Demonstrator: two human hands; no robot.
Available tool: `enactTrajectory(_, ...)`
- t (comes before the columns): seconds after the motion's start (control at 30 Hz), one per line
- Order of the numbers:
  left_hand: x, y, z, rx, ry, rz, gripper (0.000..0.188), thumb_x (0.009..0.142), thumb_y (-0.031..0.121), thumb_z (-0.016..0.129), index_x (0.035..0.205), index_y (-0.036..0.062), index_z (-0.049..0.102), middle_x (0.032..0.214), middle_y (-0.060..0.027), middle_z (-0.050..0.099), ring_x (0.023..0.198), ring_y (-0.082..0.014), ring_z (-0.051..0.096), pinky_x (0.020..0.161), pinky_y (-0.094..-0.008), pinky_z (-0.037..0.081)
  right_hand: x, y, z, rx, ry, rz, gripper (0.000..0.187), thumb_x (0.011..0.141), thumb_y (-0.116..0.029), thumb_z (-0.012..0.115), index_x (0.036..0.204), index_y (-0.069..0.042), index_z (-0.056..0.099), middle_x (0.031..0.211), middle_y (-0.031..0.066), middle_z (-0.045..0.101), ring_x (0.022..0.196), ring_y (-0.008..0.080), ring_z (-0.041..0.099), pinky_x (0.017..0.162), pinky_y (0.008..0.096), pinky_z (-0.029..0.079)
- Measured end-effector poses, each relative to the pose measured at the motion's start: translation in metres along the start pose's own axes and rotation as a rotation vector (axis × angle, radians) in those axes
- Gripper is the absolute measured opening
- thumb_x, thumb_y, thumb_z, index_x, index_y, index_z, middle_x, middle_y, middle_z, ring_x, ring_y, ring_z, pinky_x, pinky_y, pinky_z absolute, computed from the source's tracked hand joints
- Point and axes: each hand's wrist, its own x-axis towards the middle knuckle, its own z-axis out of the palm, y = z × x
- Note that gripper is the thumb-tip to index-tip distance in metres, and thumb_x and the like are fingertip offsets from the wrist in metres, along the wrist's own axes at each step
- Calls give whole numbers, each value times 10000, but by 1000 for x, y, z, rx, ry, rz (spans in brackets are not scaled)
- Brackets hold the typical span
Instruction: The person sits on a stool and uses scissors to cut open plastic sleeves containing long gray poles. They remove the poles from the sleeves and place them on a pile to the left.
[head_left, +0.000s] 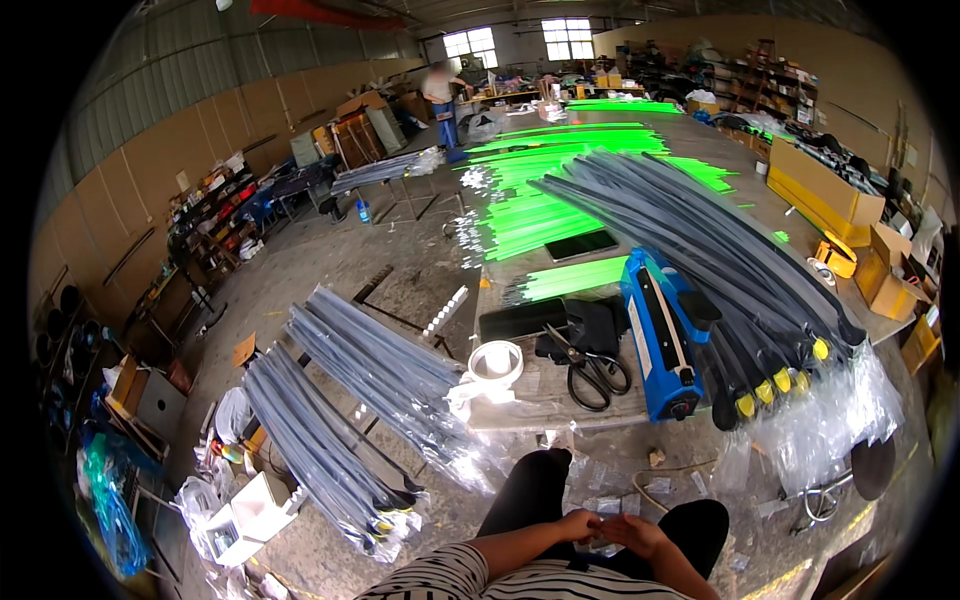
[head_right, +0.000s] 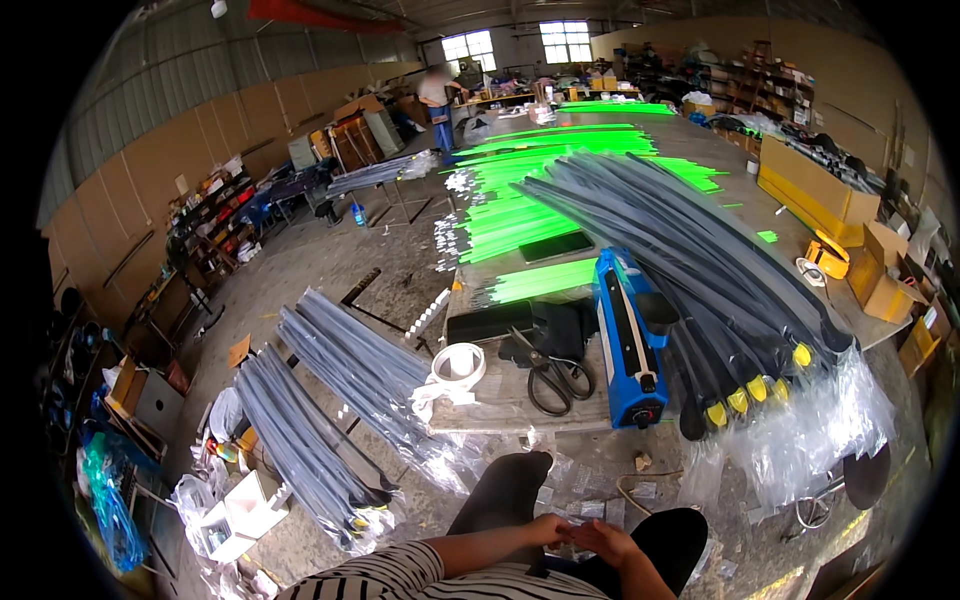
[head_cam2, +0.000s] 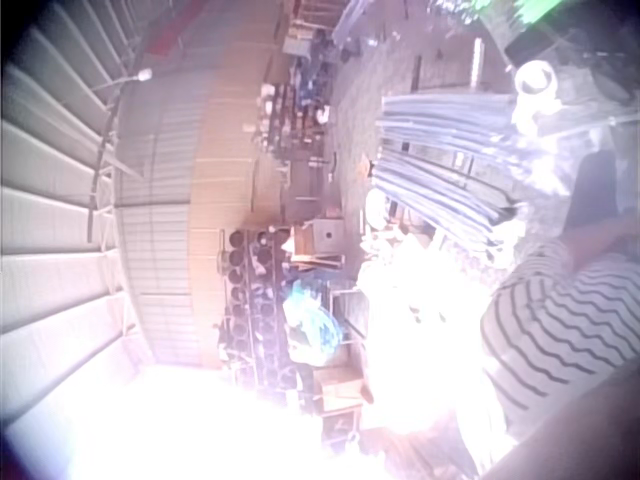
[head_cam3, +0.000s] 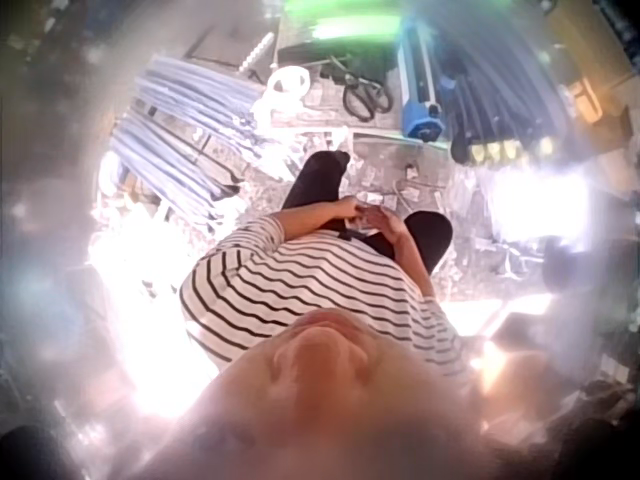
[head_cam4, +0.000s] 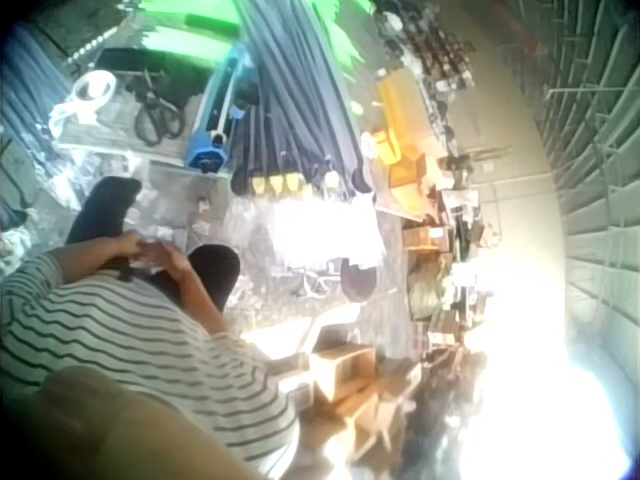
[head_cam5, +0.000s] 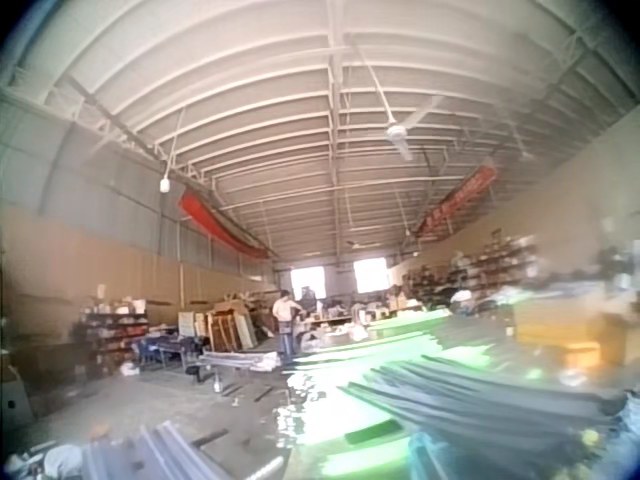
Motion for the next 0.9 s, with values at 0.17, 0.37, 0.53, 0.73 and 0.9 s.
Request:
enactTrajectory(0.17, -2, 6, -4, -71, 12, -41, 89, 757, 85, 524, 771, 36, 598, 618, -40, 579, 493, -123, 542, 448, -262, 454, 3, -2, 0, -22, 1, -6, 354, 805, -246, 555, 971, 63, 509, 1042, 247, 529, 1022, 365, 494, 911, 453, 373)
enactTrajectory(0.37, -2, 4, -3, 20, 10, -58, 136, 744, 145, 536, 753, 24, 597, 626, -59, 587, 491, -133, 554, 458, -268, 469, -3, -2, 7, -86, 16, -2, 388, 813, -258, 547, 1012, 69, 485, 1038, 233, 537, 997, 350, 514, 885, 438, 395)
enactTrajectory(0.53, -5, 10, 0, 127, 22, -62, 160, 727, 177, 556, 701, 23, 592, 557, -68, 567, 459, -149, 549, 445, -275, 453, -1, 1, 3, -139, 26, 23, 383, 822, -272, 531, 1020, 54, 491, 1049, 222, 537, 991, 338, 521, 878, 431, 403)
enactTrajectory(0.73, -4, 10, -1, 190, 34, -51, 158, 721, 181, 567, 683, 30, 590, 524, -63, 549, 444, -151, 540, 431, -280, 431, -3, 0, 9, -160, -18, 1, 373, 832, -279, 512, 1023, 41, 497, 1047, 210, 542, 992, 329, 523, 876, 423, 405)
enactTrajectory(0.9, -4, 7, -1, 102, 9, -32, 133, 722, 156, 576, 754, 27, 578, 569, -63, 556, 464, -147, 547, 446, -275, 455, 3, 3, -3, -97, 38, -6, 351, 830, -244, 519, 1014, 54, 491, 1040, 219, 540, 996, 336, 518, 887, 440, 397)
